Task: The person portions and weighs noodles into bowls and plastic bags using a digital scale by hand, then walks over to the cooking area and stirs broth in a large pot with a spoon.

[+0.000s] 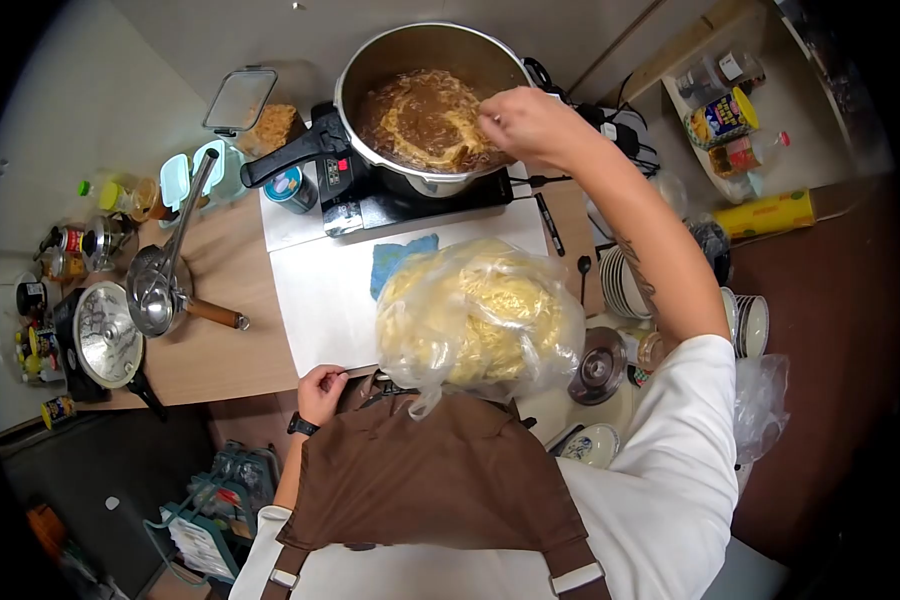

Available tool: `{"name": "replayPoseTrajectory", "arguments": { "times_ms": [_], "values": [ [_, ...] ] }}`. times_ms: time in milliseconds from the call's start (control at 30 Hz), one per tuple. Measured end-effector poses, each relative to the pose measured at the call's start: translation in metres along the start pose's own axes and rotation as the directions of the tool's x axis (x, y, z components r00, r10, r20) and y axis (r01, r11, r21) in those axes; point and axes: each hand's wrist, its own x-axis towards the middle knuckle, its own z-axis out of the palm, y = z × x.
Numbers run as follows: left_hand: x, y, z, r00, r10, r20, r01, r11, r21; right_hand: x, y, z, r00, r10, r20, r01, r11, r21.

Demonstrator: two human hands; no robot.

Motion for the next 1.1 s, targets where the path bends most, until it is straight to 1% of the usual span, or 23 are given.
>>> {"name": "replayPoseTrajectory", "arguments": {
  "times_ms": [33, 67, 100, 167, 200, 300, 333, 433, 467, 567, 600, 633, 667, 700, 767, 800, 900, 1000, 1033, 1067, 1100],
  "values": [
    [-0.001, -0.003, 0.001, 1.0, -0.006, -0.003, 0.006, 1.0, -0.008, -0.003, -0.005, -0.008, 0.986, 0.163, -0.021, -0.16, 0.981, 0.114],
    [-0.001, -0.005, 0.001, 1.0, -0.01, -0.009, 0.009, 1.0, -0.013, -0.004, -0.008, -0.012, 0.945, 0.325, -0.023, -0.312, 0.922, 0.229],
    [-0.002, -0.007, 0.001, 1.0, -0.011, -0.013, 0.011, 1.0, -0.017, -0.003, -0.007, -0.012, 0.909, 0.417, -0.004, -0.389, 0.852, 0.351],
    [-0.001, -0.013, 0.005, 1.0, -0.017, -0.01, 0.017, 0.999, -0.042, 0.0, -0.002, -0.01, 0.811, 0.582, 0.064, -0.51, 0.649, 0.564],
    [0.0, -0.014, 0.007, 1.0, -0.022, -0.007, 0.022, 0.998, -0.06, 0.001, -0.003, -0.004, 0.788, 0.608, 0.097, -0.488, 0.522, 0.699],
    [0.003, -0.012, 0.005, 1.0, -0.019, 0.016, 0.02, 0.998, -0.067, 0.008, 0.002, 0.01, 0.755, 0.648, 0.104, -0.394, 0.32, 0.862],
    [0.005, -0.009, 0.005, 1.0, -0.016, 0.027, 0.017, 0.998, -0.065, 0.011, 0.0, 0.012, 0.75, 0.657, 0.083, -0.362, 0.301, 0.882],
    [0.007, -0.011, 0.003, 1.0, -0.004, 0.005, 0.005, 0.998, -0.063, 0.016, -0.007, 0.008, 0.761, 0.647, -0.053, -0.274, 0.394, 0.877],
    [0.006, -0.013, 0.002, 1.0, -0.01, 0.0, 0.01, 0.997, -0.074, 0.017, -0.006, 0.007, 0.787, 0.61, -0.094, -0.251, 0.456, 0.854],
    [0.002, -0.018, 0.0, 0.999, -0.027, -0.02, 0.025, 0.995, -0.094, 0.018, -0.007, 0.012, 0.835, 0.527, -0.157, -0.26, 0.631, 0.731],
    [0.001, -0.017, -0.001, 0.999, -0.029, -0.025, 0.027, 0.996, -0.087, 0.018, -0.005, 0.014, 0.887, 0.379, -0.263, -0.171, 0.8, 0.575],
    [0.0, -0.017, -0.001, 0.999, -0.03, -0.029, 0.028, 0.996, -0.08, 0.017, -0.001, 0.018, 0.919, 0.207, -0.335, -0.067, 0.92, 0.387],
    [-0.001, -0.019, -0.002, 0.999, -0.042, -0.022, 0.04, 0.995, -0.093, 0.014, 0.004, 0.022, 0.93, 0.026, -0.366, 0.043, 0.983, 0.179],
    [-0.002, -0.021, -0.001, 0.999, -0.052, -0.015, 0.051, 0.993, -0.105, 0.012, 0.008, 0.025, 0.961, -0.06, -0.271, 0.083, 0.994, 0.074],
    [-0.001, -0.025, 0.001, 0.999, -0.049, -0.013, 0.048, 0.994, -0.102, 0.007, 0.016, 0.027, 0.979, -0.2, -0.05, 0.192, 0.973, -0.125],
    [-0.001, -0.025, 0.002, 0.999, -0.039, -0.017, 0.037, 0.996, -0.086, 0.003, 0.013, 0.024, 0.988, -0.146, 0.044, 0.151, 0.977, -0.149],
    [0.001, -0.02, 0.001, 0.999, -0.029, -0.026, 0.027, 0.997, -0.074, -0.008, 0.006, 0.016, 0.995, -0.09, 0.046, 0.095, 0.987, -0.13],
    [-0.001, -0.027, 0.003, 0.999, -0.044, -0.027, 0.041, 0.994, -0.102, -0.014, -0.006, -0.002, 0.989, 0.15, -0.001, -0.15, 0.988, 0.025],
    [0.0, -0.026, 0.005, 0.999, -0.046, -0.03, 0.042, 0.992, -0.116, -0.012, -0.012, -0.009, 0.963, 0.27, 0.009, -0.268, 0.952, 0.148],
    [0.0, -0.026, 0.005, 0.998, -0.055, -0.025, 0.052, 0.993, -0.103, -0.011, -0.019, -0.015, 0.922, 0.385, 0.036, -0.38, 0.885, 0.268],
    [0.001, -0.02, 0.003, 0.998, -0.062, -0.021, 0.06, 0.994, -0.088, -0.01, -0.022, -0.018, 0.868, 0.49, 0.076, -0.48, 0.791, 0.379]
  ]
}}
